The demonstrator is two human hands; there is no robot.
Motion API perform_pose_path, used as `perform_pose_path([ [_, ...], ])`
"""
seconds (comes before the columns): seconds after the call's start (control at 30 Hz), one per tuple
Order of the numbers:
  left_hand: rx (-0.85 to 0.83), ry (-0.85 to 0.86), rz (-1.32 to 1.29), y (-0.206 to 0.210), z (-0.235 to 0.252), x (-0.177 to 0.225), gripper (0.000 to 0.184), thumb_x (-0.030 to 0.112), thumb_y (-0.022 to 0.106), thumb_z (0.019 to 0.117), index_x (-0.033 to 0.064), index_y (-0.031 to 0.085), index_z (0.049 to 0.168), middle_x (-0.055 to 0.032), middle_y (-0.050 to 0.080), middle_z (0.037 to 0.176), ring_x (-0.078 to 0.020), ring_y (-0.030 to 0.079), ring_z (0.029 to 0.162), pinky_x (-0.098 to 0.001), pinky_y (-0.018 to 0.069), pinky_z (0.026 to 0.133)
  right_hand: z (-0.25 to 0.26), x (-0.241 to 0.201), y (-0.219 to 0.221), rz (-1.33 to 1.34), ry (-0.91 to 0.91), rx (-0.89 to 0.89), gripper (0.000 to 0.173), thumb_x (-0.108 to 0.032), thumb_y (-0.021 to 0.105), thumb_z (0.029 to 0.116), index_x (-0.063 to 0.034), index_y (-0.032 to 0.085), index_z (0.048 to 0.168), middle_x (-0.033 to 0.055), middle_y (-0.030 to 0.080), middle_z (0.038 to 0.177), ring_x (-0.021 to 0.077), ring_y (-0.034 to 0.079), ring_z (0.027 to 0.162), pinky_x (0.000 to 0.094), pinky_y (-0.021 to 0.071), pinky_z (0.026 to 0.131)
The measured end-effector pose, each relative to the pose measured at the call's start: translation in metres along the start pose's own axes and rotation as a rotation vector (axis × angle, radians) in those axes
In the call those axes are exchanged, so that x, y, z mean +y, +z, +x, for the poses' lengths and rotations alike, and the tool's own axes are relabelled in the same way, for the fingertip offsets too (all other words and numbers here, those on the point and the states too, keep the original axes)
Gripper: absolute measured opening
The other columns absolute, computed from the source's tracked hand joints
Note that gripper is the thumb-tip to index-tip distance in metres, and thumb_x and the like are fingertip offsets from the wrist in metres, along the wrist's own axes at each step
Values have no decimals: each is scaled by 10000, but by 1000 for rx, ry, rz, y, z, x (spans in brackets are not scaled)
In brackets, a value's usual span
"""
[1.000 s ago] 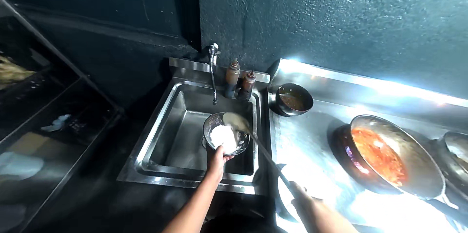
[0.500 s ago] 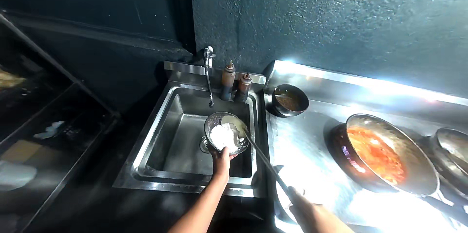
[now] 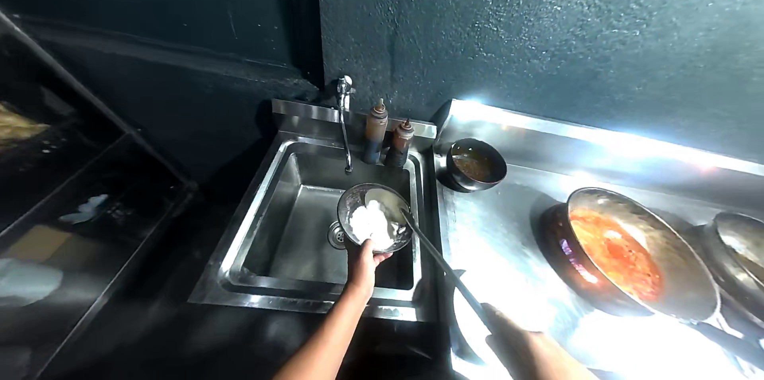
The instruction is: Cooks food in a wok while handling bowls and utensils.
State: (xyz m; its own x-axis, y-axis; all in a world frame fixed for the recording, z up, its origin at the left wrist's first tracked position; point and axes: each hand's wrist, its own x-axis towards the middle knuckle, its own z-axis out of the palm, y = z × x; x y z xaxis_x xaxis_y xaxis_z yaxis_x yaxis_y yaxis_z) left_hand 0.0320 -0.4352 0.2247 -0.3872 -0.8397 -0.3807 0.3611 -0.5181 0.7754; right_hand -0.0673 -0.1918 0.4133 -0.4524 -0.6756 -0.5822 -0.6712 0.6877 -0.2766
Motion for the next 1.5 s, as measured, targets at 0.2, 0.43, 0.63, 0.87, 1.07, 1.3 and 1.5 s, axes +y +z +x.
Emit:
perform_pose_path([
  [0.2,-70,-50,41,-17,0,10,439,-8,406,965,-19,368,1402,-252,650,1068,-331,722,802,-451,629,672,-5,14,4,-3,-51,76,529,-320,475,1075,-127,437,1566,217,728,921,413,717,832,606,557,772],
  [0.43,-107,-76,92,-18,3,16,427,-3,396,970,-8,363,1396,-243,662,1005,-325,720,753,-446,626,644,-9,19,9,33,-40,53,531,-320,460,1084,-107,424,1569,223,722,921,415,713,830,605,554,774],
  [0.63,-103,-68,71,-10,2,15,414,2,367,989,-4,359,1403,-243,663,1014,-321,722,753,-436,627,653,-12,20,5,44,-43,104,525,-315,454,1083,-113,427,1567,208,714,895,392,705,791,586,556,737],
  [0.87,-81,-32,71,2,-2,9,534,-34,422,946,17,315,1467,-262,635,1123,-349,723,826,-466,632,684,-17,13,6,29,-43,104,531,-319,449,1087,-113,418,1575,207,721,904,399,711,810,591,558,755],
  [1.07,-83,-18,68,1,-2,9,528,-20,419,960,23,312,1475,-264,631,1132,-351,723,827,-467,633,685,-13,27,-3,102,-50,55,519,-326,466,1082,-145,437,1568,202,717,946,377,701,828,587,549,769],
  [1.3,-90,-18,65,-1,-3,7,498,-10,416,967,13,331,1457,-258,640,1118,-349,725,828,-469,635,681,-17,25,1,123,-24,37,511,-336,467,1080,-143,458,1553,188,708,928,355,688,800,569,543,744],
  [1.5,-97,-11,73,3,-4,9,511,-5,425,962,11,339,1466,-261,631,1150,-355,719,869,-484,630,707,-18,20,1,171,-31,-11,500,-319,468,1083,-97,466,1531,188,693,894,342,683,736,550,559,700],
])
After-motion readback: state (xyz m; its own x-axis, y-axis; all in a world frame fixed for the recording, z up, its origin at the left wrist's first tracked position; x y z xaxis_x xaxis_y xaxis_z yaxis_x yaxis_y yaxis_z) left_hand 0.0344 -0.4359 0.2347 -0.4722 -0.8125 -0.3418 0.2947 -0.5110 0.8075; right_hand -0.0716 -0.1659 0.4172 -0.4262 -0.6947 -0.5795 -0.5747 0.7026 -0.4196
